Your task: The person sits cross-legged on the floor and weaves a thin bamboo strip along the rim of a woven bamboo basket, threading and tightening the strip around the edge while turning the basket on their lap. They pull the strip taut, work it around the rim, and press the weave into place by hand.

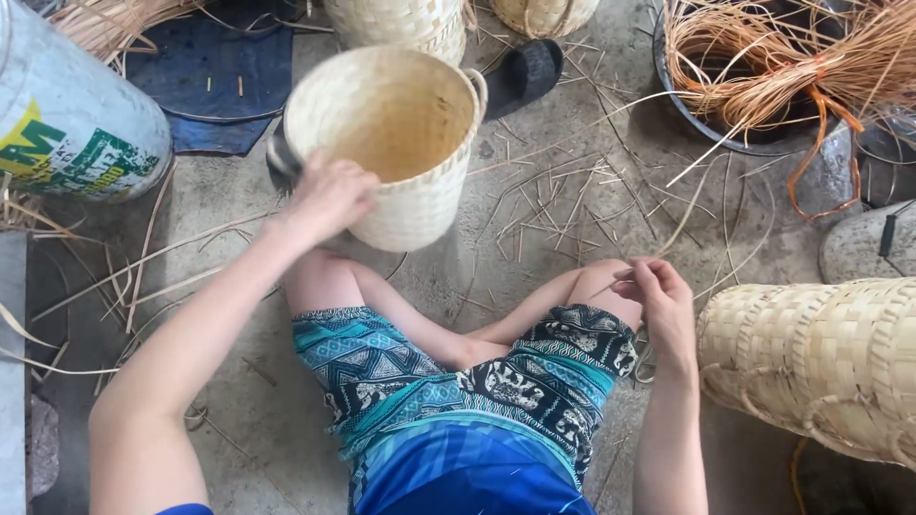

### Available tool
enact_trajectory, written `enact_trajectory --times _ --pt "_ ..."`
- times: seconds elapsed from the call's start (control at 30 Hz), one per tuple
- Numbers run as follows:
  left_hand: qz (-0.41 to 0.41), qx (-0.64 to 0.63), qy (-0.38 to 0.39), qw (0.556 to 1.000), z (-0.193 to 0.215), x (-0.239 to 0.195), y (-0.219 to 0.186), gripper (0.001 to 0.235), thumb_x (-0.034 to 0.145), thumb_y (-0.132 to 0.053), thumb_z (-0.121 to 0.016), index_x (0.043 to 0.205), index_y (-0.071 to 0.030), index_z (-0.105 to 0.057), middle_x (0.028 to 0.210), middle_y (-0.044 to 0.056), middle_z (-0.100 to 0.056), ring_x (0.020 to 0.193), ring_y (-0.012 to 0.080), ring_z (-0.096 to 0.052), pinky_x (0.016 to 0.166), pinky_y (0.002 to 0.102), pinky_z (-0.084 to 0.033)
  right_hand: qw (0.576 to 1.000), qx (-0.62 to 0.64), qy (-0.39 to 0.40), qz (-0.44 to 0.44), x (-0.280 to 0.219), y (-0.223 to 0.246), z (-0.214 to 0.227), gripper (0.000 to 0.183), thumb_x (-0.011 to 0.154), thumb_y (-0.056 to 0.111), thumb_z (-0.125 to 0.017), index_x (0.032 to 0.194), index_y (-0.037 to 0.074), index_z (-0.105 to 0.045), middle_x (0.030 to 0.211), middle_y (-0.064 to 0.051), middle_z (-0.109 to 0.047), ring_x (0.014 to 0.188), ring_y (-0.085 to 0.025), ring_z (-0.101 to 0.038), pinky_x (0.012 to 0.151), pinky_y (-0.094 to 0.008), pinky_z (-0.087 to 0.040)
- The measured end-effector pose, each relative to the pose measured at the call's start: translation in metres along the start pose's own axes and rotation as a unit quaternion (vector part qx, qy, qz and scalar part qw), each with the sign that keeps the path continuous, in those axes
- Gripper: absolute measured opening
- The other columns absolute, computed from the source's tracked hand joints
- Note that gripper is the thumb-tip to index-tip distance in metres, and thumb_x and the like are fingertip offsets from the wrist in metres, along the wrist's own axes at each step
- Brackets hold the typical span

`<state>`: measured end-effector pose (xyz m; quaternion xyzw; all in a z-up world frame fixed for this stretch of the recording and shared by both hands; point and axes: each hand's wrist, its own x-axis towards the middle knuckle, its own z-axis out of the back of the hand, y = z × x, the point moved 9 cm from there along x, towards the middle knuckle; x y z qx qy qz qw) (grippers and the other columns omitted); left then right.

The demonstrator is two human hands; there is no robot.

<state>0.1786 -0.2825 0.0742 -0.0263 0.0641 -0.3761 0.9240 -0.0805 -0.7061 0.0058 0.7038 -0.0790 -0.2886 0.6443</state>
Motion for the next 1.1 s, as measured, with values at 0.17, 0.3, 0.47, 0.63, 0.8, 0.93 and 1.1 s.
enact_trajectory --times 0.17,0.3,0.47,0.63,0.8,0.93,1.1 --pt "0.026 -0.256 -0.002 0.966 0.024 0.0 -0.055 0.029 0.095 -0.033 -0.069 0.096 -0.006 -0.059 0.084 0.018 -0.072 0.085 0.04 -0.069 0.078 0.051 -0.052 0.998 -0.002 0.045 0.045 -0.008 0.022 -0.039 0.022 0.106 0.016 -0.059 0.119 -0.002 -0.063 0.099 -0.013 -0.072 0.086 -0.017 -0.072 0.082 -0.029 -0.058" --pt "0.081 -0.311 -0.069 0.944 0.043 0.006 -0.065 0.041 0.096 -0.037 -0.071 0.094 0.001 -0.058 0.085 0.025 -0.069 0.084 0.0424 -0.069 0.073 0.049 -0.052 0.994 0.001 0.057 0.096 -0.017 0.054 -0.066 0.021 0.107 0.015 -0.058 0.119 -0.003 -0.062 0.1 -0.013 -0.073 0.087 -0.018 -0.072 0.084 -0.031 -0.059" --pt "0.066 -0.516 -0.151 0.841 0.024 0.03 -0.056 0.039 0.099 -0.032 -0.065 0.117 0.002 -0.065 0.105 0.015 -0.077 0.098 0.0249 -0.075 0.087 0.038 -0.056 0.989 -0.004 0.054 0.138 -0.019 0.079 -0.107 0.02 0.108 0.015 -0.057 0.118 -0.002 -0.062 0.098 -0.013 -0.074 0.087 -0.019 -0.072 0.084 -0.033 -0.06" --pt "0.177 -0.781 -0.012 0.599 -0.048 0.059 -0.044 0.043 0.095 -0.028 -0.065 0.126 0.002 -0.065 0.119 0.012 -0.074 0.108 0.0181 -0.072 0.093 0.034 -0.057 0.978 0.049 0.079 0.185 0.006 0.075 -0.16 0.022 0.11 0.017 -0.055 0.121 -0.001 -0.06 0.097 -0.012 -0.073 0.093 -0.018 -0.073 0.09 -0.032 -0.057" --pt "0.234 -0.838 0.06 0.489 -0.098 0.046 -0.053 0.044 0.096 -0.03 -0.062 0.127 0.001 -0.063 0.121 0.012 -0.073 0.109 0.0196 -0.07 0.096 0.034 -0.056 0.977 0.135 0.079 0.144 0.066 0.018 -0.2 0.023 0.109 0.021 -0.055 0.118 0.0 -0.06 0.098 -0.01 -0.073 0.088 -0.016 -0.071 0.086 -0.031 -0.058" --pt "0.182 -0.849 0.062 0.492 -0.127 0.032 -0.055 0.045 0.096 -0.025 -0.064 0.129 0.005 -0.062 0.122 0.013 -0.07 0.111 0.0193 -0.067 0.098 0.033 -0.054 0.976 0.16 0.029 0.145 0.08 -0.005 -0.199 0.022 0.109 0.021 -0.057 0.112 -0.001 -0.059 0.096 -0.01 -0.073 0.082 -0.014 -0.068 0.078 -0.029 -0.057" --pt "0.198 -0.841 0.057 0.5 -0.133 0.03 -0.056 0.046 0.094 -0.025 -0.062 0.127 0.007 -0.062 0.12 0.015 -0.071 0.108 0.0202 -0.068 0.095 0.034 -0.055 0.981 0.087 0.005 0.172 0.069 0.022 -0.202 0.022 0.109 0.02 -0.055 0.113 -0.001 -0.06 0.094 -0.01 -0.073 0.08 -0.013 -0.067 0.074 -0.027 -0.054"
